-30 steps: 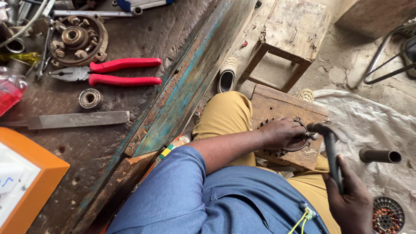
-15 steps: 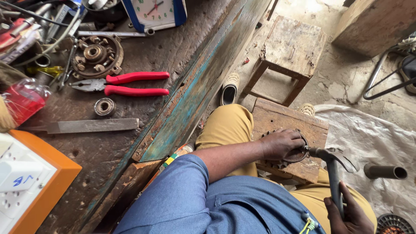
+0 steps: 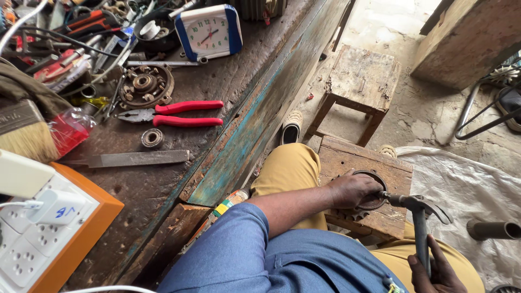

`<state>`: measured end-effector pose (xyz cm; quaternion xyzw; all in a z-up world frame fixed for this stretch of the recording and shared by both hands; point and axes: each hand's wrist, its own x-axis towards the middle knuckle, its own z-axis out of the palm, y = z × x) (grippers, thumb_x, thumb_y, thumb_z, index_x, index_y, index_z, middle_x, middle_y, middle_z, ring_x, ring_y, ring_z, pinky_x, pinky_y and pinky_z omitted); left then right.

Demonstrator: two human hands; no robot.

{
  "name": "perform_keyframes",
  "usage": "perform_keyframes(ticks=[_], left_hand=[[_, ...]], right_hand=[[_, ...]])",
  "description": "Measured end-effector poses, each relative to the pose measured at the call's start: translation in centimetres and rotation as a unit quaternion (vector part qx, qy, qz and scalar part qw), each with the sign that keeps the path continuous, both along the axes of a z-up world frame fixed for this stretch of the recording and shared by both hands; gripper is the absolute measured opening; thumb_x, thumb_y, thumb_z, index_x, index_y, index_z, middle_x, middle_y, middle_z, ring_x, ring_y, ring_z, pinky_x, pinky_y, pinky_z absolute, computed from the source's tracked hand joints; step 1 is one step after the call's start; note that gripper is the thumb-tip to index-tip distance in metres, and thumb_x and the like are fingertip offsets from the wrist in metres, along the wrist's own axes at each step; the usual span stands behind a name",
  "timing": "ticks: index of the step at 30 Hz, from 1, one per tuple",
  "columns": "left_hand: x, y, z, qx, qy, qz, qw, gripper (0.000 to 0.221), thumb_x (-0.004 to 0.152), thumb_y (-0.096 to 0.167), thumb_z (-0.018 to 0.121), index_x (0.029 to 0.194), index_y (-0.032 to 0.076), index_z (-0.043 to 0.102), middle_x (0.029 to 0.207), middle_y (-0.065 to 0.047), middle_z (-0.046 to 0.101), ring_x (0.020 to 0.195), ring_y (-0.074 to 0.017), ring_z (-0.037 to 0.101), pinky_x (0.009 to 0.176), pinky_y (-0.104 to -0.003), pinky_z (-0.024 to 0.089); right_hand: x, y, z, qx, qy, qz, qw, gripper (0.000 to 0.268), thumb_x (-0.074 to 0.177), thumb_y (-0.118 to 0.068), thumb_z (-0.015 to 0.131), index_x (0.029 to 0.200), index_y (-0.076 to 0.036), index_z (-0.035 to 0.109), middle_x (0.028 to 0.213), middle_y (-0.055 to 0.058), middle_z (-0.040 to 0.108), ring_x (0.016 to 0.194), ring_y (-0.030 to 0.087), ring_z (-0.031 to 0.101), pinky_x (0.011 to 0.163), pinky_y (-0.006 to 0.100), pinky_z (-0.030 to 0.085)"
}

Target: The person uses a hammer and a metal punch to repeatedly strike a cylindrical metal part resting on a wooden block. They rotate the part and adjust the punch position between strikes to work on different areas of the component.

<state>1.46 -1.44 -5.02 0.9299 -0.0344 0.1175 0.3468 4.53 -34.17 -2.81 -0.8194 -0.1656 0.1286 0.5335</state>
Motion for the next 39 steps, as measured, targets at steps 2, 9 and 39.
perform_keyframes(ticks=[2, 9, 39], left_hand=[[-0.2, -0.1, -0.2, 0.046, -0.016, 0.009, 0.999, 0.037, 0.096, 0.032, 0.064, 0.133, 0.026, 0.063, 0.134, 0.002, 0.067, 0.131, -0.0178, 0.062, 0.116, -0.064, 0.041], [-0.7, -0.3, 0.8, 0.108, -0.032, -0.003, 0.994, 0.036, 0.098, 0.039, 0.062, 0.13, 0.022, 0.061, 0.143, -0.002, 0.062, 0.141, -0.0235, 0.055, 0.114, -0.073, 0.036], [-2.0, 0.6, 4.4, -0.002, -0.092, -0.011, 0.996, 0.031, 0.098, 0.032, 0.07, 0.121, 0.013, 0.061, 0.11, -0.006, 0.071, 0.106, -0.0268, 0.072, 0.115, -0.061, 0.043]], right_hand=[[-0.1, -0.1, -0.1, -0.018, 0.012, -0.009, 1.0, 0.072, 0.093, -0.01, 0.073, 0.162, -0.005, 0.052, 0.069, 0.007, 0.061, 0.059, 0.008, 0.053, 0.059, 0.023, 0.043], [-2.2, 0.5, 2.7, -0.017, 0.029, -0.017, 0.999, 0.072, 0.088, -0.009, 0.075, 0.158, -0.009, 0.056, 0.065, 0.007, 0.059, 0.054, 0.01, 0.05, 0.053, 0.027, 0.039], [-2.9, 4.4, 10.0, -0.065, 0.071, 0.034, 0.995, 0.067, 0.086, -0.013, 0.074, 0.151, -0.02, 0.055, 0.069, -0.004, 0.06, 0.056, 0.004, 0.047, 0.049, 0.023, 0.04]])
